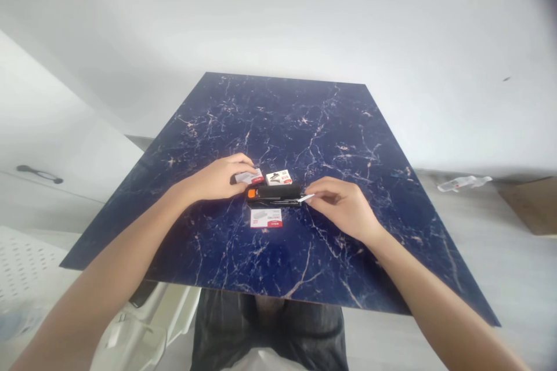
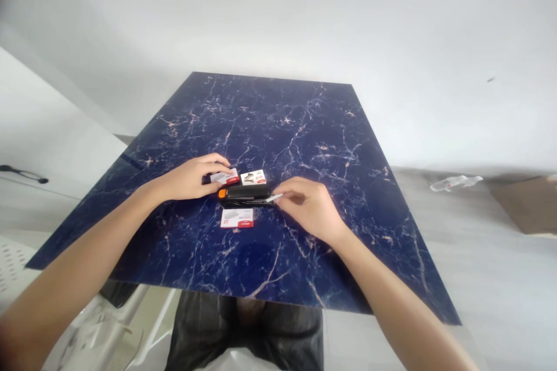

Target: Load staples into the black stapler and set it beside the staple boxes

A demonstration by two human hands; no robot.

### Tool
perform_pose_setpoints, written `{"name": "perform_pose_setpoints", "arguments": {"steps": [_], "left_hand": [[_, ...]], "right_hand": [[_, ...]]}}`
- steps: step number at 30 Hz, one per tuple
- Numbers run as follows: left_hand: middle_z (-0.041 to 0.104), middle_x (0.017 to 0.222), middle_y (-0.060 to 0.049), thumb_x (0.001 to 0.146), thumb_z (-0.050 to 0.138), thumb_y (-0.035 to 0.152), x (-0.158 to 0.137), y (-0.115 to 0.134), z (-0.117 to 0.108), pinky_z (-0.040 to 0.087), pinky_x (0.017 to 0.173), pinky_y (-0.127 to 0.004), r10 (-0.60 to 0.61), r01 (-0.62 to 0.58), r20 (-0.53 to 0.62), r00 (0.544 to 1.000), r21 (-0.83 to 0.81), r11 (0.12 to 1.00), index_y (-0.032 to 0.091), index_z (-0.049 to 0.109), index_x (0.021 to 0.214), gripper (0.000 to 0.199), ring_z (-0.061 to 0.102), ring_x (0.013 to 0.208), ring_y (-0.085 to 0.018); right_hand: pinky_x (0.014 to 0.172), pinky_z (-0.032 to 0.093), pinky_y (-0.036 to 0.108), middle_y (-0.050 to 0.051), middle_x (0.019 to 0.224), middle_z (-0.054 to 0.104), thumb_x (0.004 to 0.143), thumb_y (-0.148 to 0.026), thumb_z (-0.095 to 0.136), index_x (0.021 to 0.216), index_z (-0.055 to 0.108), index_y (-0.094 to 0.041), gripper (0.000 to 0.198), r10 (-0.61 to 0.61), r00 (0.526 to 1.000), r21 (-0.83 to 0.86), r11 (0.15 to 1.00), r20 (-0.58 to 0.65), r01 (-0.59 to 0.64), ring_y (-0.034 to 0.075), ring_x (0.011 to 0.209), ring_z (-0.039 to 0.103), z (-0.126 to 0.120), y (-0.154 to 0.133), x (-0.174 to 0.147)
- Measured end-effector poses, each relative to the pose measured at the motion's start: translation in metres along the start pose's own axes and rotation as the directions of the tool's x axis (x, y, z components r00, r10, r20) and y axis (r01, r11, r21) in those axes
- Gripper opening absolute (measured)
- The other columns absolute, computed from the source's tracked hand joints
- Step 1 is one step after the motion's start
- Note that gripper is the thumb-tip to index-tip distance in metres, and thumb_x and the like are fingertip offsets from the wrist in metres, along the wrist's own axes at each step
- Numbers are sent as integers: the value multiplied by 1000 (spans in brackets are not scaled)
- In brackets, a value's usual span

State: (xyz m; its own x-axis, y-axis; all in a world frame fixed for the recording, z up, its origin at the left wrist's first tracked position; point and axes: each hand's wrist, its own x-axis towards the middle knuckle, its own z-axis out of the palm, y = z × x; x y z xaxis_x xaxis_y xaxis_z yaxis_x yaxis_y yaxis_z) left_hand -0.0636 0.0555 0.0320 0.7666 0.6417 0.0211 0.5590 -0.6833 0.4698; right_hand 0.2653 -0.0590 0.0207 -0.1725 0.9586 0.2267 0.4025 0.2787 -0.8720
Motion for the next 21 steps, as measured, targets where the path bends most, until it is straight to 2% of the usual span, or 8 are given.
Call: {"name": "perform_pose_setpoints", "arguments": {"steps": [4,7,11,15,21], "left_hand": [[60,145,-8,98,62,35,0,0,0,53,105,-41,-6,6,17,1000,-6,1000,28,71,132,37,65,122,-27],[60,145,-8,99,60,36,0,0,1,54,105,-41,5,-5,13,1000,-1,1000,28,71,133,37,65,123,-27],[61,144,-9,99,61,36,0,0,1,55,104,-40,11,-10,7,1000,-16,1000,27,71,133,37,65,123,-27],[61,145,-8,98,62,35,0,1,1,53,106,-41,4,-3,7,1000,-38,999,28,71,133,37,66,122,-27],[61,145,-8,99,60,35,0,0,2,52,106,-40,1,-1,11,1000,-5,1000,29,70,135,38,64,124,-26]], "right_hand": [[85,66,39,7,106,82,76,-36,89,92,82,-23,21,251,967,237,943,-45,-234,24,88,79,-8,12,5],[86,66,42,8,106,83,72,-36,92,93,83,-23,27,333,937,273,916,-106,-294,25,87,80,-15,19,8],[88,66,45,8,102,84,73,-43,92,100,84,-23,34,318,945,186,936,-77,-300,27,88,81,-19,19,8],[86,68,42,8,107,83,74,-46,91,98,83,-23,34,284,959,112,954,-27,-279,28,93,81,-16,12,6],[85,68,44,5,94,83,85,-46,83,91,82,-26,22,120,990,-103,986,-76,-127,26,83,80,-13,6,4]]}}
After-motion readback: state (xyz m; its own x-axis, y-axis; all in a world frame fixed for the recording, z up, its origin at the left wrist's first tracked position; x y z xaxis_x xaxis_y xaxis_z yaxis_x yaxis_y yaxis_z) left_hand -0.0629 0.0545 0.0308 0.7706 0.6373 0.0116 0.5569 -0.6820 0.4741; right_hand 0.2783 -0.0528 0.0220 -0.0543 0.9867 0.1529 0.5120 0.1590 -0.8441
